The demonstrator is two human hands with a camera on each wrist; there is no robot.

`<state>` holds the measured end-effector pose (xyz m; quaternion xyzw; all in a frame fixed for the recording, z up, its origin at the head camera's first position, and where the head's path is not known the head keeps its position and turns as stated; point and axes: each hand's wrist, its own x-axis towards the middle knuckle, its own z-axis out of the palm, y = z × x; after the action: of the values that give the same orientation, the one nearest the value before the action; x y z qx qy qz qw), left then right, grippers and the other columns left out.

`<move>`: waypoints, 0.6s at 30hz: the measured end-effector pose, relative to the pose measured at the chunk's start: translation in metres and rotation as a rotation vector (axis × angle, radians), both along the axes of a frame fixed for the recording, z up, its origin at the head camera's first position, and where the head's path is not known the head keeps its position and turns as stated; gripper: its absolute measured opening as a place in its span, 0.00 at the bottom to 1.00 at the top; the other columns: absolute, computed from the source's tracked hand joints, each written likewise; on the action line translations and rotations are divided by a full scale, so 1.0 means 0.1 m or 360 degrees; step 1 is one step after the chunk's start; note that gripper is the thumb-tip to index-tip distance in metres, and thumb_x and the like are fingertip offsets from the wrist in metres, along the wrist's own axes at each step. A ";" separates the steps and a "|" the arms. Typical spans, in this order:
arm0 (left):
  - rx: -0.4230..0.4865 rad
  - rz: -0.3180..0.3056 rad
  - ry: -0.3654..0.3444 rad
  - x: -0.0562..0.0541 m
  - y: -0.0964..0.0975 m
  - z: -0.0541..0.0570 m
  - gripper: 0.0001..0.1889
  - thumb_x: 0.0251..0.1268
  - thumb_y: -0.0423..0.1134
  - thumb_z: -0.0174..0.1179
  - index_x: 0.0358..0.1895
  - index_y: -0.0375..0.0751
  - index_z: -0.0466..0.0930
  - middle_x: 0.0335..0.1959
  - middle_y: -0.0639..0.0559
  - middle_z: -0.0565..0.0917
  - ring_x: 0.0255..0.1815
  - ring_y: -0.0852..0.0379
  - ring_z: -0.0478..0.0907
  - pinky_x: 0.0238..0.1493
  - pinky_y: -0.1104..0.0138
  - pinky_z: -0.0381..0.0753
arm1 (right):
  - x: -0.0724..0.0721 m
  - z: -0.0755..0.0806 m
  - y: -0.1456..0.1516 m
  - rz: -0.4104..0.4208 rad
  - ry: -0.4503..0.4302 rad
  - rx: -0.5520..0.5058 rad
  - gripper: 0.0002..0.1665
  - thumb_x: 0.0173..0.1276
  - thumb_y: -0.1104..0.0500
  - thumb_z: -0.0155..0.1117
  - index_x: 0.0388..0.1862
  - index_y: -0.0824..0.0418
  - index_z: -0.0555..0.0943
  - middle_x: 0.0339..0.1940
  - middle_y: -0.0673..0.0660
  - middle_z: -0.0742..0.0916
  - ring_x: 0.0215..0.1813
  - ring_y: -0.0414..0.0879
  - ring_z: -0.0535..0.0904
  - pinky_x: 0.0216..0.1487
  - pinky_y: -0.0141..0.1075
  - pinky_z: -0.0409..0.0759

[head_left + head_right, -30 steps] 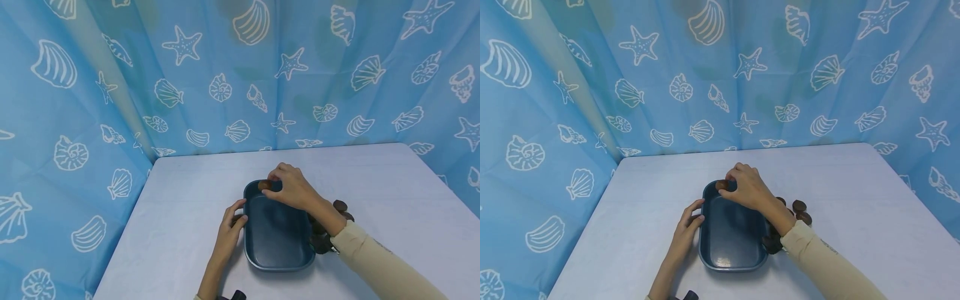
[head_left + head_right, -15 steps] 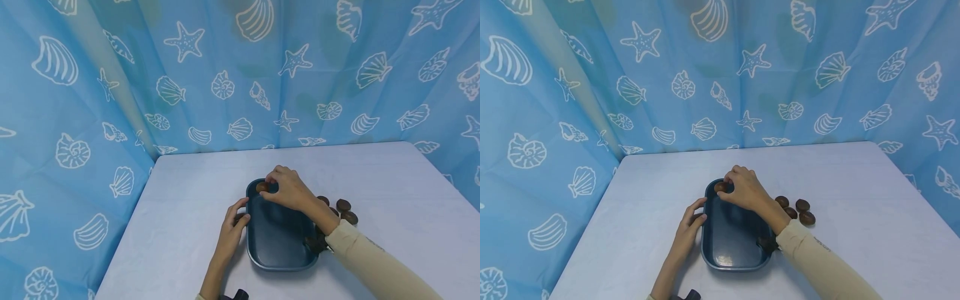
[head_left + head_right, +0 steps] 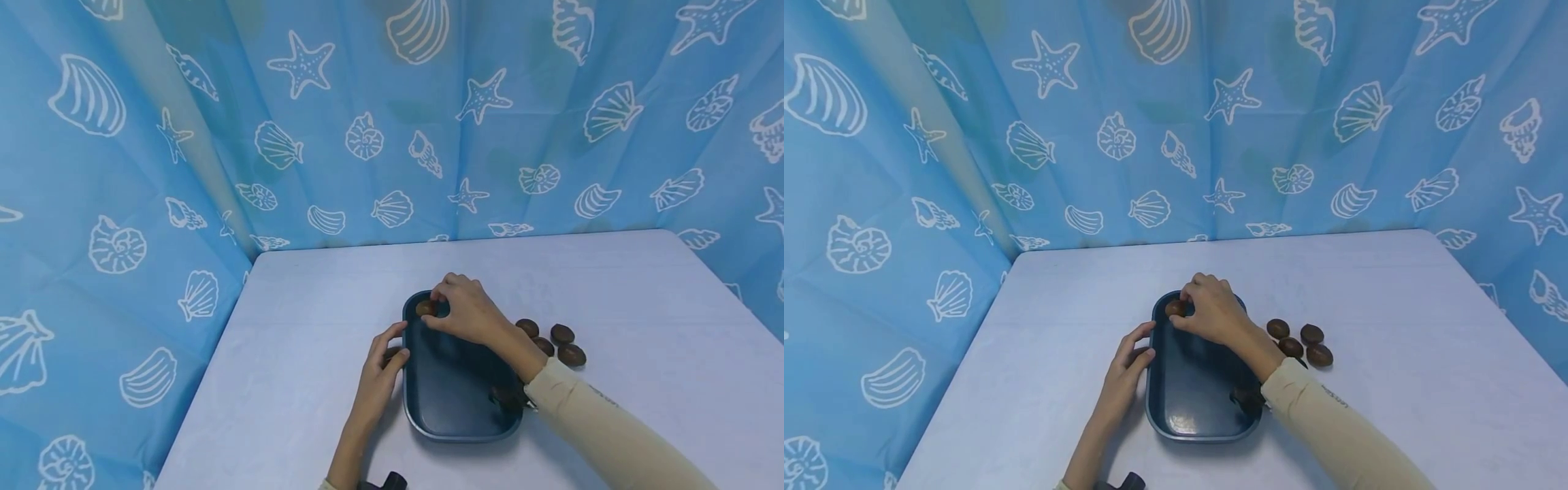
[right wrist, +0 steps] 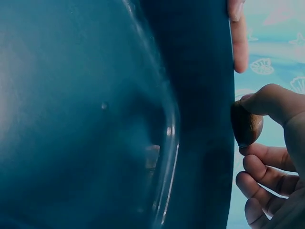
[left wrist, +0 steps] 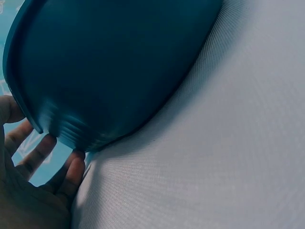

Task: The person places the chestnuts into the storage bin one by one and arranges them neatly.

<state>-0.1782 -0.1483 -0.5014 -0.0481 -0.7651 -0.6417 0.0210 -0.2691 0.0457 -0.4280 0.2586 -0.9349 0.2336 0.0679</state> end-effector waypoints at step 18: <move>0.0008 -0.0010 0.0017 -0.01 0.00 0.03 0.23 0.78 0.38 0.51 0.73 0.54 0.68 0.69 0.48 0.69 0.63 0.45 0.75 0.65 0.50 0.70 | -0.01 -0.23 -0.13 -0.0083 -0.0037 0.0217 0.24 0.60 0.42 0.74 0.44 0.60 0.85 0.41 0.54 0.80 0.45 0.50 0.75 0.57 0.53 0.72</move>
<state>-0.1787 -0.1487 -0.4986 -0.0540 -0.7632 -0.6435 0.0233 -0.2704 0.0330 -0.4507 0.2355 -0.9557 0.1706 0.0452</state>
